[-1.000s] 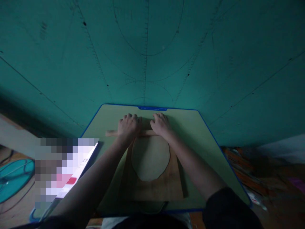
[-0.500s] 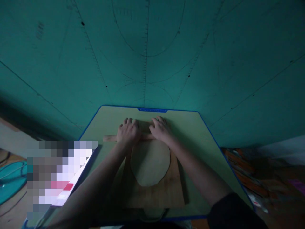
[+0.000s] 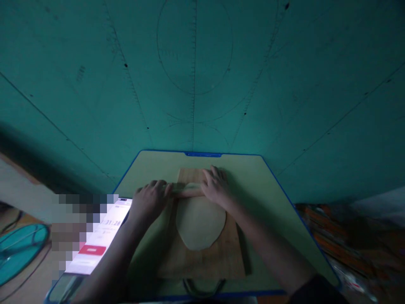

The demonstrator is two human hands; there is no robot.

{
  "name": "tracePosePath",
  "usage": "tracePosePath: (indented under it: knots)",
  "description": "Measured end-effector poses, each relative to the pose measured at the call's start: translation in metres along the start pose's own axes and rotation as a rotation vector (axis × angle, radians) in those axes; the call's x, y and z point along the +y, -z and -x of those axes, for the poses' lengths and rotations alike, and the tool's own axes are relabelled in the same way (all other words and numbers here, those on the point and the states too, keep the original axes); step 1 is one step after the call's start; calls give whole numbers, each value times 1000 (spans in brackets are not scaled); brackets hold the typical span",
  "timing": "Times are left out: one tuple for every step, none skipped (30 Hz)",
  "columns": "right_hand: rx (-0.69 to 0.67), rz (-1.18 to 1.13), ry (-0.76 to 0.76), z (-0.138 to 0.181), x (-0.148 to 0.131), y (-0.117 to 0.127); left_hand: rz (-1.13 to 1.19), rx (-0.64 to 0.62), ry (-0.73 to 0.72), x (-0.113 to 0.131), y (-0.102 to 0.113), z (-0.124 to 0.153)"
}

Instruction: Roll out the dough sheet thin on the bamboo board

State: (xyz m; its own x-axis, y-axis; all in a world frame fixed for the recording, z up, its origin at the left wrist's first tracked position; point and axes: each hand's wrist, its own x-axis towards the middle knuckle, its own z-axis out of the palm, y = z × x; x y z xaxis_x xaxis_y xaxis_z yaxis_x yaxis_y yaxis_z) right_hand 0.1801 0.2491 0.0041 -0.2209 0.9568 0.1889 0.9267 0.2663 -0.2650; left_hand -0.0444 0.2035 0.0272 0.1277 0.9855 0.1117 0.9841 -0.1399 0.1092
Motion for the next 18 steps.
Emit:
tracePosePath:
  knots:
    - [42,3,32,8,1,-1,27,1,-3,-9,0,12]
    - [85,0,62,15,2,-2,65,12,-21,-16,-1,23]
    - [120,-9,86,20,3,-3,113,39,-46,-22,-2,33]
    - [148,-22,105,25,5,-3,162,75,-78,-25,-2,43]
    - [170,-33,117,28,7,-3,206,110,-114,-26,-2,52]
    - [186,-42,122,31,10,-3,247,141,-147,-24,-1,61]
    - [194,-47,123,33,12,-3,289,158,-174,-20,0,70]
    - [196,-47,119,34,14,-2,334,157,-203,-14,1,79]
    - [193,-45,111,36,16,-1,377,148,-233,-6,2,88]
    - [188,-40,102,37,18,0,414,144,-268,3,3,96]
    - [181,-35,91,38,19,1,440,149,-303,12,4,104]
    - [174,-31,81,40,21,2,452,165,-331,22,4,111]
    - [168,-28,70,41,21,3,452,175,-347,31,4,118]
    - [163,-25,64,42,22,4,452,186,-354,39,3,124]
    - [155,-22,65,43,22,5,456,196,-350,46,2,130]
    - [146,-17,73,44,23,6,465,194,-342,53,0,134]
    - [137,-11,84,45,23,7,480,190,-341,59,-2,138]
    - [126,-2,95,46,24,8,499,193,-353,64,-5,142]
